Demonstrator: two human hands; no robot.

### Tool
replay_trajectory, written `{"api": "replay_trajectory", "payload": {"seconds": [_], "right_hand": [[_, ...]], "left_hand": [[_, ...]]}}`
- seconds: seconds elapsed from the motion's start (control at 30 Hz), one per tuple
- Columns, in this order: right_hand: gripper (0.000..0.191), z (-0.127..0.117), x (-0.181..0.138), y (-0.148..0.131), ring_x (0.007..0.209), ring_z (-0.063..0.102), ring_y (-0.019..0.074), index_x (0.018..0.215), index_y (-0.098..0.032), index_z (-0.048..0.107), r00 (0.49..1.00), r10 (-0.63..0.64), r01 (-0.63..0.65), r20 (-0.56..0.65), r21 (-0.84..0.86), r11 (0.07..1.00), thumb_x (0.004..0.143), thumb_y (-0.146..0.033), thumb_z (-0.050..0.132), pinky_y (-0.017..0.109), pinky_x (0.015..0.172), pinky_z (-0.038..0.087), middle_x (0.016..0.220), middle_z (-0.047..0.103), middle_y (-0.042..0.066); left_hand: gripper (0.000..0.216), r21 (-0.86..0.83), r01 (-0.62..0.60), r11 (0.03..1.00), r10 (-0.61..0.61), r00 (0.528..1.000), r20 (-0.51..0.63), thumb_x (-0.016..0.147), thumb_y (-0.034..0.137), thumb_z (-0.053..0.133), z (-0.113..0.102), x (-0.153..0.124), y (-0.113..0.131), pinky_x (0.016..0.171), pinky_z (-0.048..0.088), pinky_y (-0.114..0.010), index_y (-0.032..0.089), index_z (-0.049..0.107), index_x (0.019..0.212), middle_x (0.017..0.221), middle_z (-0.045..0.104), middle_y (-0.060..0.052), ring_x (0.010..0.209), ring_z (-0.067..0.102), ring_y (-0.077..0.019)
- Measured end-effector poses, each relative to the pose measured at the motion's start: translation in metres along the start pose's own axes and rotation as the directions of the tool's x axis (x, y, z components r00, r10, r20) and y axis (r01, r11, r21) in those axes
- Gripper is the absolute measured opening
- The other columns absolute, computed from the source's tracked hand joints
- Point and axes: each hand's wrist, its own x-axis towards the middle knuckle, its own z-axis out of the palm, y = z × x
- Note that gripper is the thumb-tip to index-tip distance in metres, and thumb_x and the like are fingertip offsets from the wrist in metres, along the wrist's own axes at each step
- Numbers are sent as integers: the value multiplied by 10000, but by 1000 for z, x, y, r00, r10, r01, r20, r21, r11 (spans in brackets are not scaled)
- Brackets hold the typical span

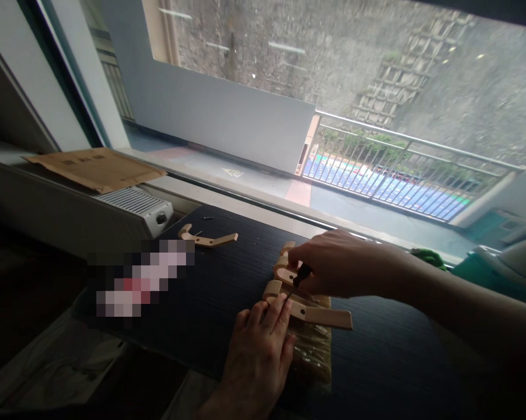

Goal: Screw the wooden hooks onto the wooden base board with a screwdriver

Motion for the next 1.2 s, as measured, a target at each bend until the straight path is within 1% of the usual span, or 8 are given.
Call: {"api": "replay_trajectory", "payload": {"seconds": [0.27,0.53,0.67,0.73,0.83,0.93,1.03,1.2], "right_hand": [[138,2,1,-9,628,524,109,782,-142,648,987,-160,159,-6,-52,986,786,-100,517,228,546,316,780,646,48],[317,28,1,18,455,379,80,686,-166,649,968,173,-116,-183,287,951,823,-400,486,231,441,260,562,556,-9],[427,49,-32,44,479,418,92,809,-148,693,922,363,-149,-135,741,655,842,-507,465,235,466,325,592,584,14],[390,73,-52,45,536,446,104,1013,-163,673,837,485,60,-255,922,381,835,-471,513,237,488,354,691,619,31],[392,126,-73,29,627,503,125,1098,-214,650,712,657,408,-250,908,-96,751,-395,650,250,541,400,835,658,51],[382,180,-79,3,695,553,160,1013,-204,689,659,750,497,-66,786,-368,658,-338,733,275,587,426,857,666,66],[372,213,-80,-16,612,519,130,967,-207,685,589,808,571,-4,709,-413,628,-343,757,259,555,403,778,650,37],[349,221,-88,-32,520,432,90,923,-166,670,469,883,450,2,860,-241,668,-395,733,217,500,353,599,560,-24]], "left_hand": [[423,-8,9,1000,-8,1000,28,884,290,459,1,1,0,883,380,-413,210,478,1298,1339,519,-12,1100,481,-245],[417,-39,20,999,-17,998,66,894,279,443,-4,3,1,886,390,-439,217,461,1305,1346,508,-37,1115,478,-252],[453,-101,-34,994,38,999,30,860,221,485,-9,-8,-4,928,387,-432,228,442,1312,1364,476,-57,1163,450,-259],[491,-165,-74,984,70,997,-28,841,167,490,-14,-13,-11,963,374,-420,227,414,1322,1373,450,-70,1197,423,-254],[476,-347,52,937,-111,982,-153,831,196,512,-18,-9,-25,1000,359,-423,215,400,1293,1311,474,-88,1207,417,-253],[482,-605,284,744,-361,933,-5,822,259,538,-12,3,-33,997,382,-422,216,385,1277,1305,467,-93,1216,427,-257],[558,-740,415,530,-334,904,267,810,263,544,0,7,-25,970,417,-418,201,328,1320,1297,488,-111,1167,496,-260],[578,-729,366,578,-378,912,158,749,231,604,14,-13,4,981,395,-442,227,378,1282,1263,518,-90,1174,486,-269]]}}
